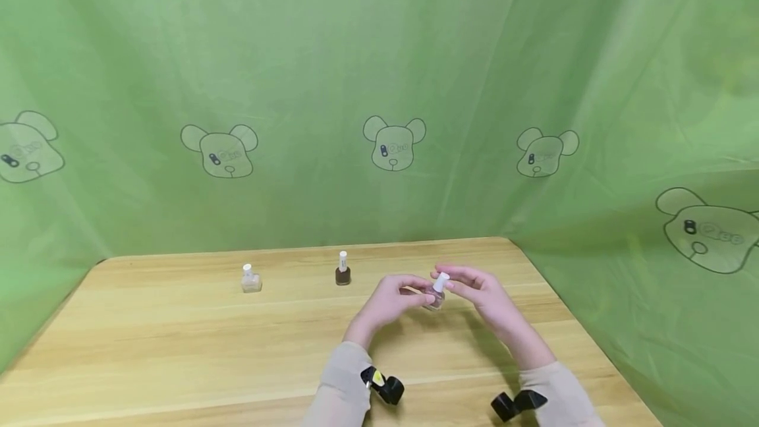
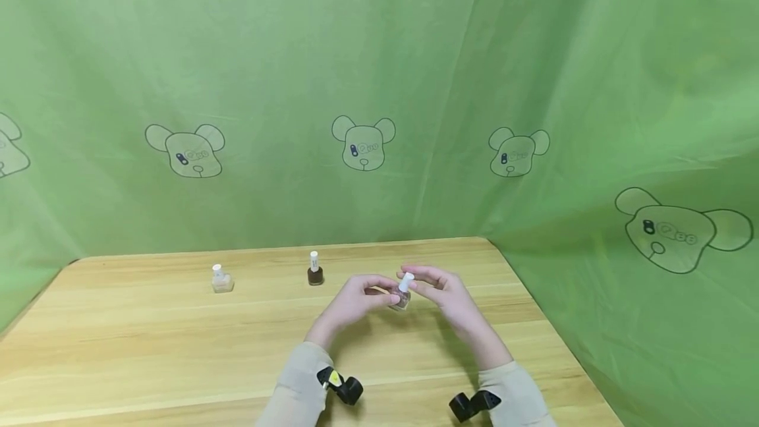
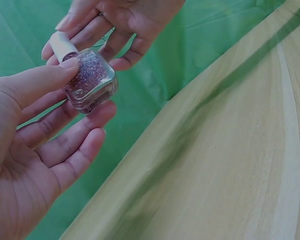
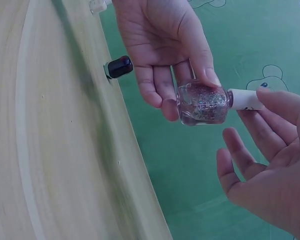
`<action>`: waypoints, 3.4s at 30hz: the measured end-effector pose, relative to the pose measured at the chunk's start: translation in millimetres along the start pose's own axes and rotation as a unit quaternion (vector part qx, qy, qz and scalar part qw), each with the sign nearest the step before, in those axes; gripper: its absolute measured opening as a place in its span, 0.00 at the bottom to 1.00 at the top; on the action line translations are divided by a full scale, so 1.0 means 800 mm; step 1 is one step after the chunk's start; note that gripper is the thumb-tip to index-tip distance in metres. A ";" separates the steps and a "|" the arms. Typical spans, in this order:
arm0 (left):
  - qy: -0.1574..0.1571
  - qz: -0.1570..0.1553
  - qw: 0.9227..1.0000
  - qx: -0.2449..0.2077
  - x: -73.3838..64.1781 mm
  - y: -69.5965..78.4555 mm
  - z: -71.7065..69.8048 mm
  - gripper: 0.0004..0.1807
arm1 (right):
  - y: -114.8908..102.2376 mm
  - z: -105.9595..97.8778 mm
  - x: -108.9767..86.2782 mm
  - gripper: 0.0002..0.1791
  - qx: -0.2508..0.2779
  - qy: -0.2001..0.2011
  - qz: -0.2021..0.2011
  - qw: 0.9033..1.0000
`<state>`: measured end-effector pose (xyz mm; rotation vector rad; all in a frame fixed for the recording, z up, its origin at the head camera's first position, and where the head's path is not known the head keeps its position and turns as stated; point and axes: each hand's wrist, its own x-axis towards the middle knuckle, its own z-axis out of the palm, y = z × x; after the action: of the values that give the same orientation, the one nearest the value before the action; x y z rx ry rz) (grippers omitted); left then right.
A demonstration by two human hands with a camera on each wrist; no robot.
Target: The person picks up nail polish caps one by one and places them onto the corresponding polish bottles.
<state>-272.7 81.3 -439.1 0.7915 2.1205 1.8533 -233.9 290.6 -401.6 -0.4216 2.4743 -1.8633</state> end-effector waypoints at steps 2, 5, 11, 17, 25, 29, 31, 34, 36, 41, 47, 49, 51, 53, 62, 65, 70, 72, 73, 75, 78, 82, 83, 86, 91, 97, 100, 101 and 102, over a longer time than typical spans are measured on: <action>-0.003 0.001 1.000 0.002 0.001 0.000 0.000 0.15 | 0.000 0.000 0.000 0.24 -0.003 0.004 -0.002 1.000; -0.007 -0.001 1.000 0.008 0.002 0.000 0.000 0.14 | -0.002 0.000 0.000 0.23 -0.010 0.011 -0.006 1.000; -0.011 0.003 1.000 0.013 0.001 0.003 0.000 0.15 | -0.002 0.002 0.001 0.22 -0.027 0.044 -0.002 0.999; -0.016 0.006 1.000 0.011 0.000 0.005 0.004 0.14 | 0.000 0.011 0.003 0.19 -0.024 0.121 0.026 0.992; -0.011 0.004 1.000 0.011 0.000 0.007 0.009 0.13 | 0.004 0.019 0.004 0.12 -0.001 0.154 0.026 0.988; -0.002 0.006 1.000 0.015 0.000 0.009 0.008 0.15 | 0.006 0.016 0.003 0.20 0.006 0.101 0.014 0.995; 0.005 0.010 1.000 0.026 0.000 0.010 0.006 0.15 | 0.007 0.014 0.003 0.23 0.010 0.065 0.003 0.998; 0.013 0.011 0.999 0.037 0.000 0.011 0.004 0.16 | 0.008 0.012 0.004 0.25 0.017 0.028 -0.010 0.999; 0.014 0.011 0.999 0.041 0.000 0.010 0.002 0.16 | 0.009 0.012 0.004 0.25 0.023 0.016 -0.013 1.000; 0.005 0.010 0.999 0.036 0.001 0.007 0.002 0.16 | 0.010 0.012 0.003 0.24 0.025 0.029 0.008 0.999; 0.005 0.014 0.999 0.032 0.001 0.004 0.005 0.15 | 0.007 0.017 0.004 0.18 0.019 0.095 0.048 0.994; 0.005 0.016 0.999 0.032 0.001 0.005 0.007 0.15 | 0.006 0.019 0.003 0.12 0.016 0.121 0.056 0.991; 0.005 0.016 0.999 0.036 0.002 0.006 0.009 0.15 | 0.006 0.021 0.004 0.07 0.013 0.146 0.060 0.987; 0.005 0.011 0.999 0.036 0.002 0.008 0.012 0.14 | 0.007 0.023 0.004 0.07 0.012 0.166 0.060 0.984; 0.022 0.007 0.999 0.044 0.001 0.012 0.018 0.15 | 0.009 0.024 0.005 0.09 0.020 0.166 0.052 0.985; 0.029 0.009 0.999 0.042 0.002 0.012 0.016 0.15 | 0.009 0.020 0.005 0.16 0.019 0.123 0.033 0.992; 0.038 0.010 0.998 0.038 0.002 0.009 0.010 0.15 | 0.009 0.013 0.004 0.24 0.027 0.055 -0.001 0.998; 0.039 0.009 0.998 0.039 0.002 0.010 0.009 0.16 | 0.009 0.011 0.003 0.25 0.035 0.041 -0.003 0.999; 0.039 0.008 0.998 0.040 0.002 0.010 0.008 0.16 | 0.010 0.010 0.003 0.25 0.038 0.036 -0.004 0.999; 0.037 0.007 0.998 0.043 0.001 0.011 0.008 0.16 | 0.009 0.009 0.003 0.26 0.042 0.037 0.000 0.998; 0.033 0.005 0.998 0.045 0.001 0.012 0.008 0.16 | 0.009 0.010 0.004 0.26 0.038 0.052 0.012 0.998; 0.034 0.006 0.998 0.044 0.000 0.014 0.009 0.16 | 0.006 0.011 0.005 0.24 0.029 0.086 0.029 0.995; 0.035 0.005 0.998 0.043 0.000 0.014 0.009 0.16 | 0.005 0.011 0.005 0.24 0.028 0.094 0.035 0.995; 0.039 0.006 0.998 0.045 0.000 0.015 0.012 0.15 | 0.002 0.012 0.004 0.20 0.024 0.126 0.051 0.990; 0.041 0.006 0.998 0.046 0.002 0.015 0.019 0.15 | 0.000 0.016 0.002 0.12 0.005 0.185 0.078 0.980; 0.047 0.002 0.998 0.048 0.002 0.016 0.024 0.15 | 0.004 0.020 0.002 0.10 0.016 0.212 0.079 0.974; 0.051 0.003 0.997 0.051 0.002 0.014 0.024 0.15 | 0.006 0.020 0.002 0.10 0.021 0.204 0.069 0.976; 0.053 0.004 0.997 0.051 0.002 0.014 0.024 0.15 | 0.007 0.020 0.002 0.10 0.021 0.198 0.063 0.978; 0.055 0.006 0.997 0.051 0.002 0.013 0.024 0.15 | 0.008 0.020 0.002 0.12 0.022 0.189 0.057 0.980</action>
<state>-261.7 98.9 -432.3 0.7413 2.2984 1.8470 -234.0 276.7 -411.7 0.0871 2.6015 -2.1119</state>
